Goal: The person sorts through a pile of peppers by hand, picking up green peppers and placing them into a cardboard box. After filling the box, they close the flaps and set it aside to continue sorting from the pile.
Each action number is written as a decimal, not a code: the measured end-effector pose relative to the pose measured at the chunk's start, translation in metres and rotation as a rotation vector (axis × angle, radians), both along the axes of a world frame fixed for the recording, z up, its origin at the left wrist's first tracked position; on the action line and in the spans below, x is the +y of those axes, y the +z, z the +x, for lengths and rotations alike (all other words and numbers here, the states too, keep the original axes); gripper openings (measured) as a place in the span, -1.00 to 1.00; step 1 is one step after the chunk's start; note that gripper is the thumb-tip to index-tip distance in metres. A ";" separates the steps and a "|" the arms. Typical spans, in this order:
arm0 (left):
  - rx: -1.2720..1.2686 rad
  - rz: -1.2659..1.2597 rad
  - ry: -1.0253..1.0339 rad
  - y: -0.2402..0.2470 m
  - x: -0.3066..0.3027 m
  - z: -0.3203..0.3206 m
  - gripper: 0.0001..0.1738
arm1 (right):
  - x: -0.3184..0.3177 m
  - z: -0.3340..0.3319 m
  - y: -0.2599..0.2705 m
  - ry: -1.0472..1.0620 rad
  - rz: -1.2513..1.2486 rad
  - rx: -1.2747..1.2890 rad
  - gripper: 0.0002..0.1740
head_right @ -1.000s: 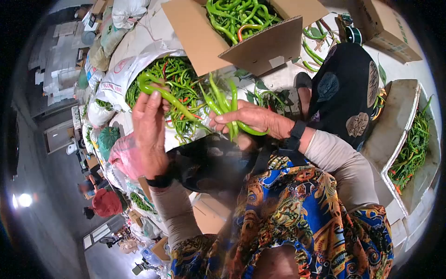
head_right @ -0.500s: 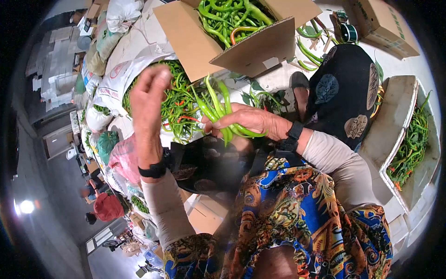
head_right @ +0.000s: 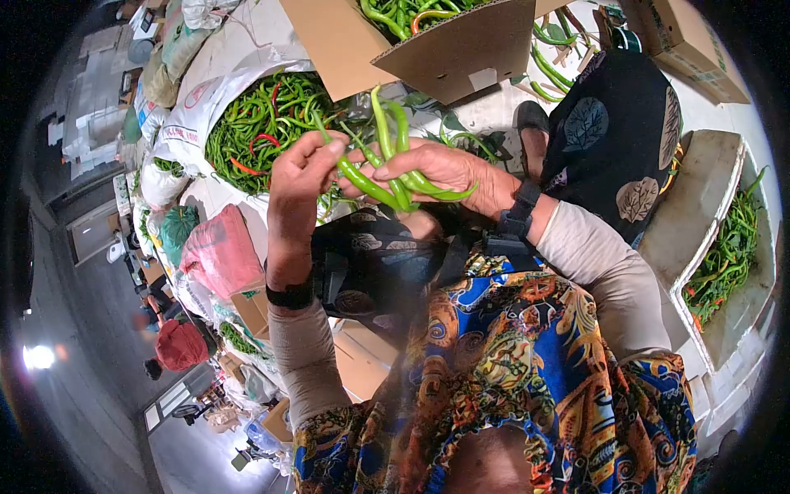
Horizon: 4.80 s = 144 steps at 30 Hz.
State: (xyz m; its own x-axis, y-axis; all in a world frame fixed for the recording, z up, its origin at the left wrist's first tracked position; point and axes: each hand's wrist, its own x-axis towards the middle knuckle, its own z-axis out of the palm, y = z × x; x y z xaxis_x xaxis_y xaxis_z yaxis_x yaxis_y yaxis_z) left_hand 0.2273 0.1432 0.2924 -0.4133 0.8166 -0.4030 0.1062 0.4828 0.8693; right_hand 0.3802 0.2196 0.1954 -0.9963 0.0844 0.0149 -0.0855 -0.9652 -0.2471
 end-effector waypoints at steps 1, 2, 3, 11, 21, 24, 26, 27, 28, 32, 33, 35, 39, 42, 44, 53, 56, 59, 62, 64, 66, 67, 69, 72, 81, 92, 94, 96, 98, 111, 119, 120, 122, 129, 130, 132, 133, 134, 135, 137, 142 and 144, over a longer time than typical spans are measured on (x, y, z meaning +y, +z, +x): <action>-0.001 0.002 0.000 -0.002 0.000 0.001 -0.82 | 0.002 0.003 0.003 0.038 0.062 -0.055 -0.49; 0.038 -0.046 -0.083 -0.006 0.002 0.000 -0.82 | 0.001 0.006 0.006 0.047 0.116 -0.102 -0.46; 0.078 -0.094 -0.165 -0.011 0.003 0.000 -0.82 | 0.000 0.006 0.006 0.050 0.118 -0.102 -0.46; -0.125 -0.076 -0.200 -0.037 -0.006 -0.006 -0.82 | 0.002 -0.002 -0.011 0.001 0.437 -0.280 -0.33; -0.016 0.135 0.007 0.037 -0.032 -0.077 -0.75 | 0.024 0.001 -0.027 -0.133 0.431 -0.303 -0.41; -0.052 0.207 0.012 0.058 -0.025 -0.082 -0.75 | 0.021 0.001 -0.030 -0.124 0.550 -0.391 -0.50; -0.067 0.278 0.014 0.068 -0.015 -0.083 -0.74 | 0.017 -0.003 -0.033 -0.026 0.628 -0.387 -0.49; -0.067 0.284 0.010 0.072 -0.008 -0.084 -0.74 | 0.012 -0.003 -0.033 0.003 0.665 -0.369 -0.51; -0.071 0.332 -0.011 0.075 0.002 -0.086 -0.74 | 0.006 -0.005 -0.035 -0.004 0.662 -0.323 -0.51; -0.088 0.485 -0.043 0.082 0.060 -0.071 -0.65 | -0.003 0.003 -0.019 0.155 0.312 -0.192 -0.49; -0.111 0.550 -0.024 0.080 0.073 -0.061 -0.61 | -0.003 0.004 -0.018 0.160 0.312 -0.193 -0.49; -0.041 0.540 -0.041 0.078 0.092 -0.035 -0.61 | 0.000 0.005 -0.017 0.106 0.299 -0.057 -0.51; 0.210 0.418 0.001 0.061 0.076 -0.038 -0.60 | 0.005 0.004 -0.006 0.032 0.298 -0.073 -0.54; 0.393 0.138 0.078 0.037 0.036 -0.017 -0.50 | 0.001 0.004 -0.006 -0.118 0.726 -0.244 -0.62; 0.198 0.068 0.094 0.010 0.012 0.000 -0.42 | -0.006 0.003 -0.007 -0.199 1.024 -0.368 -0.65; 0.009 0.042 0.142 -0.055 -0.005 0.028 -0.76 | 0.001 0.004 0.003 -0.111 1.277 -0.383 -0.34; -0.220 0.098 0.134 -0.025 -0.008 0.019 -0.72 | 0.004 -0.001 -0.020 -0.128 0.597 -0.223 -0.31; -0.209 0.062 0.080 -0.012 -0.007 0.012 -0.70 | 0.009 0.002 -0.008 -0.052 0.255 -0.254 -0.44; -0.196 0.101 0.050 -0.030 -0.009 0.008 -0.67 | 0.008 0.004 -0.015 -0.078 0.250 -0.148 -0.58; -0.207 0.126 0.065 -0.034 -0.008 0.009 -0.67 | 0.009 0.004 -0.019 -0.077 0.302 -0.193 -0.60; -0.171 0.140 0.065 -0.036 -0.009 0.009 -0.69 | 0.008 0.003 -0.019 -0.077 0.352 -0.236 -0.61; -0.169 0.140 0.066 -0.038 -0.010 0.008 -0.69 | 0.009 0.004 -0.015 -0.054 0.335 -0.187 -0.63; -0.072 0.062 0.029 -0.042 -0.014 0.006 -0.72 | 0.007 0.003 -0.010 -0.032 0.321 -0.139 -0.64; 0.023 0.094 0.007 -0.045 -0.012 0.013 -0.74 | -0.003 -0.001 -0.023 -0.072 0.674 -0.253 -0.70; -0.251 0.459 0.338 0.037 0.009 -0.021 -0.53 | -0.004 0.003 -0.026 -0.090 0.533 -0.339 -0.63; -0.535 0.590 0.243 0.045 0.156 -0.018 -0.62 | -0.005 -0.001 -0.014 -0.021 0.667 -0.385 -0.70; -0.275 0.328 0.097 0.009 0.157 -0.028 -0.62 | -0.007 0.000 -0.023 -0.069 0.664 -0.377 -0.69; -0.014 0.062 -0.052 -0.012 0.148 -0.037 -0.61 | -0.007 0.002 -0.026 -0.122 0.656 -0.369 -0.68; 0.186 0.192 0.082 -0.011 0.113 -0.039 -0.60 | -0.009 0.003 -0.027 -0.153 0.640 -0.446 -0.70; 0.273 -0.137 -0.079 -0.023 -0.014 0.019 -0.67 | -0.009 0.007 0.021 -0.199 1.424 -0.423 -0.79; 0.537 0.336 0.210 0.091 0.054 -0.003 -0.73 | 0.005 0.010 0.026 -0.360 0.434 -0.183 -0.31; 0.566 0.398 0.171 0.103 0.070 -0.007 -0.73 | 0.007 0.011 0.024 -0.297 0.431 -0.182 -0.32; 0.522 0.582 0.096 0.107 0.107 -0.017 -0.78 | 0.001 0.009 0.005 -0.211 0.426 -0.147 -0.44; 0.943 0.576 -0.273 0.062 0.249 -0.077 -0.55 | -0.014 -0.005 -0.030 -0.094 0.775 -0.223 -0.66; 1.098 0.564 -0.317 0.045 0.265 -0.089 -0.58 | -0.005 -0.003 -0.018 -0.019 0.622 -0.205 -0.65; 1.252 0.555 -0.358 0.027 0.271 -0.101 -0.60 | -0.008 -0.003 -0.027 -0.077 0.590 -0.283 -0.64; 1.233 0.510 -0.342 0.024 0.267 -0.106 -0.59 | -0.009 -0.003 -0.032 -0.141 0.552 -0.360 -0.64; 1.213 0.462 -0.327 0.027 0.261 -0.108 -0.58 | -0.009 -0.002 -0.034 -0.150 0.581 -0.386 -0.64; 1.210 0.461 -0.329 0.029 0.250 -0.111 -0.58 | -0.009 -0.003 -0.035 -0.151 0.579 -0.388 -0.64; 0.965 0.231 -0.323 0.033 0.214 -0.114 -0.58 | -0.011 -0.003 -0.039 -0.129 0.731 -0.452 -0.64; 0.791 0.025 -0.271 0.031 0.108 -0.181 -0.57 | -0.024 -0.004 -0.071 -0.255 0.780 -0.342 -0.68; 0.639 -0.067 -0.155 0.021 0.050 -0.203 -0.55 | -0.017 -0.003 -0.057 -0.171 0.770 -0.410 -0.72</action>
